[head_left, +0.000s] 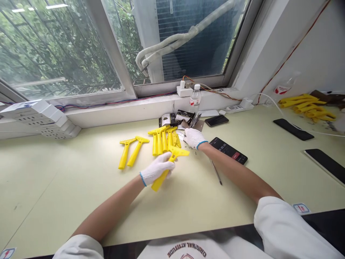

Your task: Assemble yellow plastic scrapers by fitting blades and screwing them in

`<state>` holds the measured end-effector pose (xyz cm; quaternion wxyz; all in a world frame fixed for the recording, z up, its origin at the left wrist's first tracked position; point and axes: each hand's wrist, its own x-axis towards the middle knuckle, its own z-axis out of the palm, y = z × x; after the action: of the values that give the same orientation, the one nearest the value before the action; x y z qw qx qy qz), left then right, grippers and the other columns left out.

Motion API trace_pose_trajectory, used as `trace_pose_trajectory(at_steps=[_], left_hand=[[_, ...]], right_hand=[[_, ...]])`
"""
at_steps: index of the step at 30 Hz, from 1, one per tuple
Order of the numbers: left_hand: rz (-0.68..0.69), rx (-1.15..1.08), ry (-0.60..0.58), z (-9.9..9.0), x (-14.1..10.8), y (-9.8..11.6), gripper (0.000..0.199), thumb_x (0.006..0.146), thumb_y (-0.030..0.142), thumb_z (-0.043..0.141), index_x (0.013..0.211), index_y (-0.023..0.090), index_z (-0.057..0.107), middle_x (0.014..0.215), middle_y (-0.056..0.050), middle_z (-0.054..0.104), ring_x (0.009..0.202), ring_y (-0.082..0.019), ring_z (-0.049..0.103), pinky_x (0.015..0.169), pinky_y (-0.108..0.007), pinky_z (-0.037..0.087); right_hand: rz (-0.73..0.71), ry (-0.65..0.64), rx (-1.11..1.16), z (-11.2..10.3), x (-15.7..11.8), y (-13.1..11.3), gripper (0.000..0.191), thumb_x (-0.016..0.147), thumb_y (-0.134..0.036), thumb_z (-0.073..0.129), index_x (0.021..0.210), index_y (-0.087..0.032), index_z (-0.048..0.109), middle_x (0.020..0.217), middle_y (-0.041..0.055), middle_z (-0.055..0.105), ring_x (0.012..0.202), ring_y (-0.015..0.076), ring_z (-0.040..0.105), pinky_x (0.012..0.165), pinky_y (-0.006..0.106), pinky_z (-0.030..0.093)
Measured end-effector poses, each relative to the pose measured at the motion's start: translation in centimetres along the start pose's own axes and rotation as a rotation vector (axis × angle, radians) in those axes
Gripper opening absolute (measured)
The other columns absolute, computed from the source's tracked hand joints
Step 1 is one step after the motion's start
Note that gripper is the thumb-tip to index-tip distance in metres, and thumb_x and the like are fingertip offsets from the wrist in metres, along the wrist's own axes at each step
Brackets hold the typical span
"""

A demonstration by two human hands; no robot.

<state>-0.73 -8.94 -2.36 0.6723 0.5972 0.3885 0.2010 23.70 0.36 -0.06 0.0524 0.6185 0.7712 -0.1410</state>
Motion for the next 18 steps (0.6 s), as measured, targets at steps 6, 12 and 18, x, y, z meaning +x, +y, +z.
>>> trace_pose_trajectory(at_steps=[6,12,18], left_hand=[[0.035,-0.09,-0.208,3.6,0.6,-3.3,0.028,0.084,0.025,0.066,0.11,0.019,0.057,0.066,0.005,0.057,0.047,-0.01,0.05,0.053,-0.024,0.043],[0.083,-0.091,-0.166,3.1,0.6,-3.5,0.027,0.087,0.026,0.063,0.112,0.02,0.056,0.061,0.005,0.06,0.046,-0.012,0.051,0.052,-0.023,0.043],[0.083,-0.103,-0.158,3.1,0.8,-3.6,0.028,0.087,0.028,0.063,0.112,0.02,0.055,0.061,0.006,0.058,0.046,-0.012,0.052,0.052,-0.023,0.043]], right_hand=[[-0.012,-0.024,0.031,-0.7,-0.3,0.6,0.043,0.104,-0.04,0.073,0.138,-0.014,0.068,0.139,0.0148,0.068,0.119,0.0278,0.07,0.1,0.047,0.062],[0.005,-0.036,0.064,-1.0,-0.6,0.3,0.044,0.103,-0.04,0.074,0.138,-0.014,0.067,0.139,0.0147,0.068,0.119,0.0284,0.07,0.1,0.047,0.062],[0.006,-0.026,0.09,-0.9,-1.2,-0.2,0.045,0.104,-0.041,0.074,0.139,-0.014,0.067,0.139,0.0137,0.067,0.12,0.0291,0.07,0.1,0.048,0.062]])
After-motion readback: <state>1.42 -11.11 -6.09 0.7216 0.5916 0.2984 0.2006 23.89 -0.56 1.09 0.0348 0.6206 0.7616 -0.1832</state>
